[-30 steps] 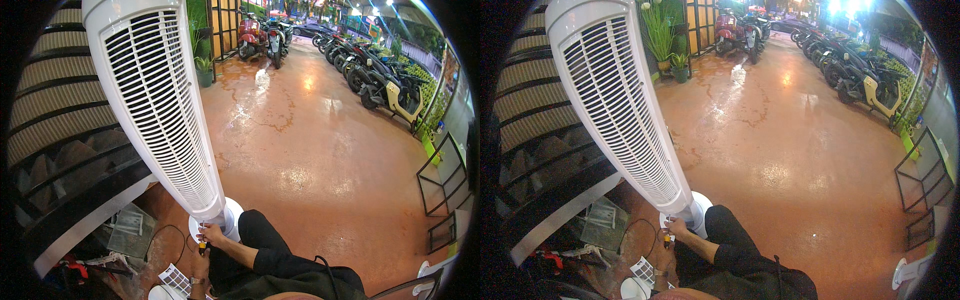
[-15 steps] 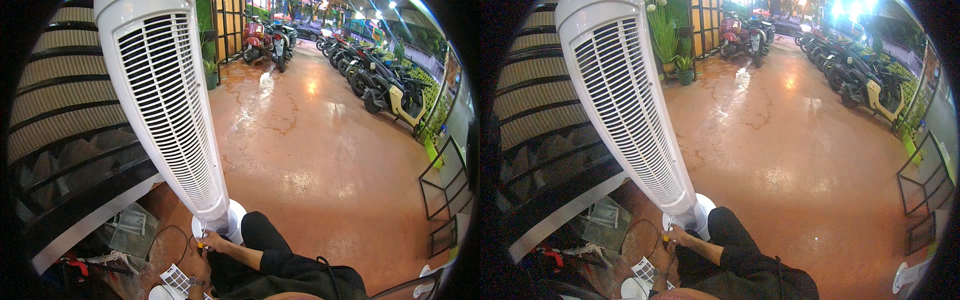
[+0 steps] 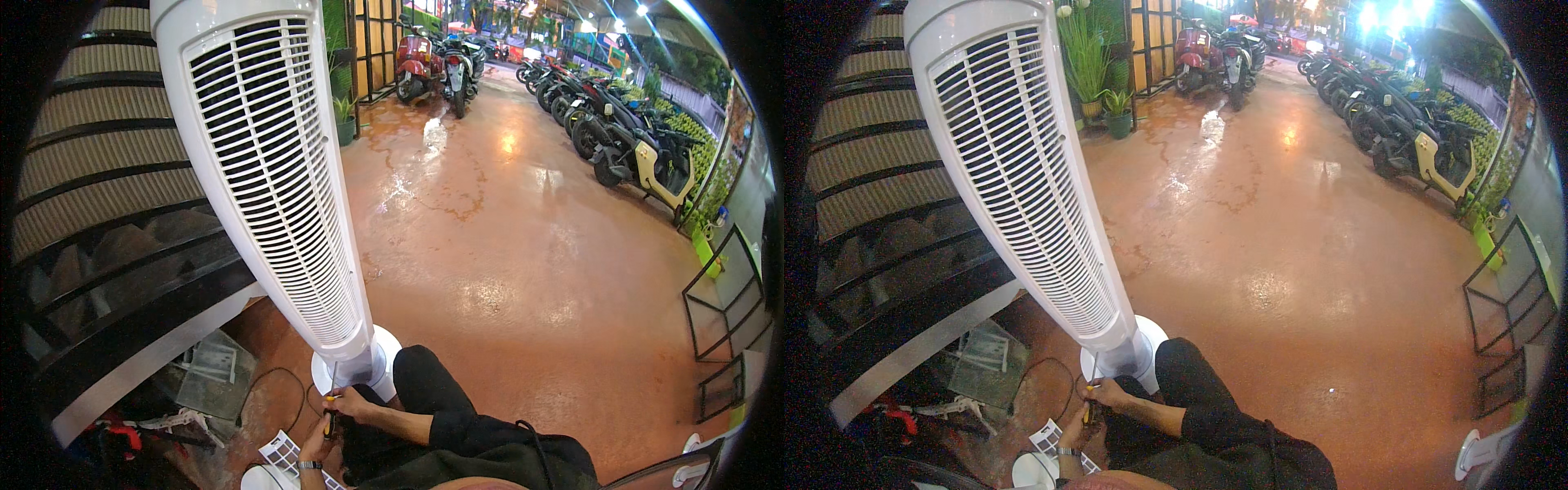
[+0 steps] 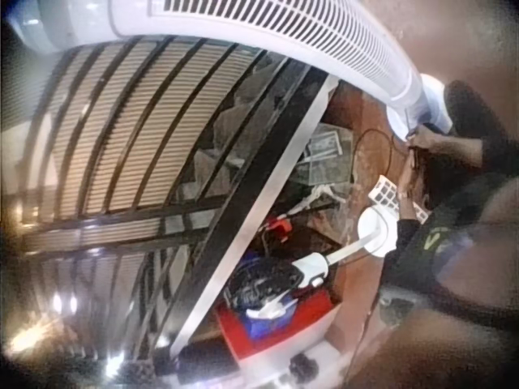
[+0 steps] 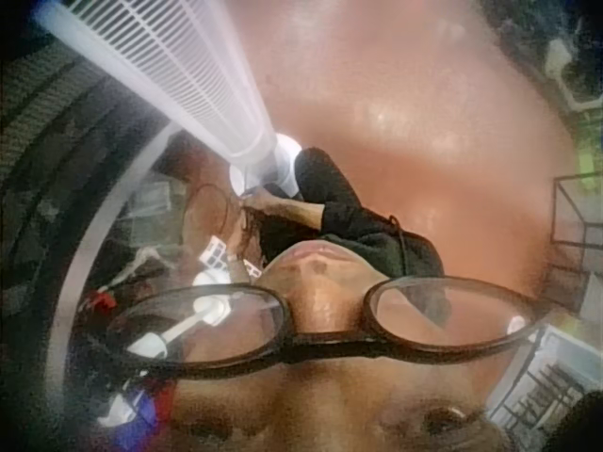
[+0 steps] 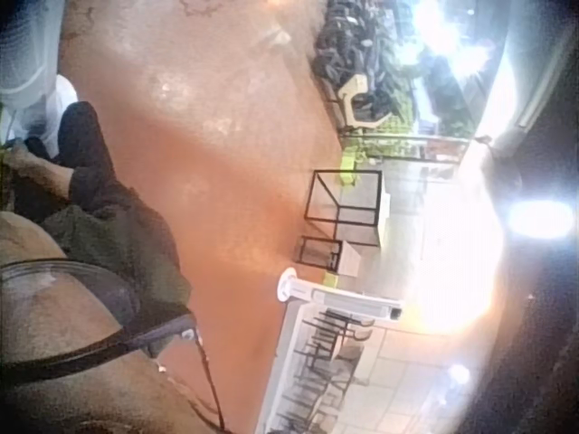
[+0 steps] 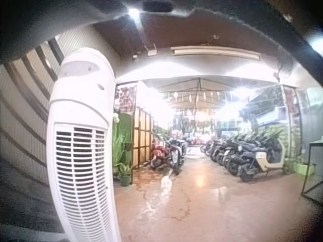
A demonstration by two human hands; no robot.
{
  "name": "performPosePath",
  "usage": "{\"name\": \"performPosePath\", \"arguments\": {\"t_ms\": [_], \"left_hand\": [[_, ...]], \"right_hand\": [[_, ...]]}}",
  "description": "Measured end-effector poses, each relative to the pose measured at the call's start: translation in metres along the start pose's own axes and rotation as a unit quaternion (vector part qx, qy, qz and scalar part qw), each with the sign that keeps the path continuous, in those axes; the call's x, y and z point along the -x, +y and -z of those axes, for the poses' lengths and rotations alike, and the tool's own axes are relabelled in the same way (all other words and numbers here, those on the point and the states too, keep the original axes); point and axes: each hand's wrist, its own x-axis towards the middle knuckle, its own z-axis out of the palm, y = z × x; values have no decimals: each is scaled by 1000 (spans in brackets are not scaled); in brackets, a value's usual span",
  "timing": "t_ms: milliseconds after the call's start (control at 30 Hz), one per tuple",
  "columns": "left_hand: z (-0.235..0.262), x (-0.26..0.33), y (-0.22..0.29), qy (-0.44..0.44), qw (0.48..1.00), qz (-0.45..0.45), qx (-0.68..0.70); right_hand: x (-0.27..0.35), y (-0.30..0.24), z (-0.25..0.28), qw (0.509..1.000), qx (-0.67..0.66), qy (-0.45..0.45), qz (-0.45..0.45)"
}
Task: The person sits on the floor and uses a screwdriver to tighten screws on the base of a white tower fan. The person adjusts their position slightly and continues to work on the fan base throughout the clip.
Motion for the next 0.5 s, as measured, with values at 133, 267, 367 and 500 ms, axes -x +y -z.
{"name": "performPosePath", "arguments": {"t_ms": [133, 267, 367, 500], "left_hand": [[11, -12, -2, -3, 980, -26, -195], [-35, 17, -6, 221, 734, -289, -573], [-74, 27, -10, 264, 701, -344, -566], [-63, 27, -5, 176, 775, -290, -534]], "right_hand": [[10, -6, 0, 999, -32, -19, 2], [13, -6, -16, 996, -47, 68, -27], [-22, 9, -14, 981, -58, 88, -162], [-40, 39, -22, 962, -194, 128, -141]]}}
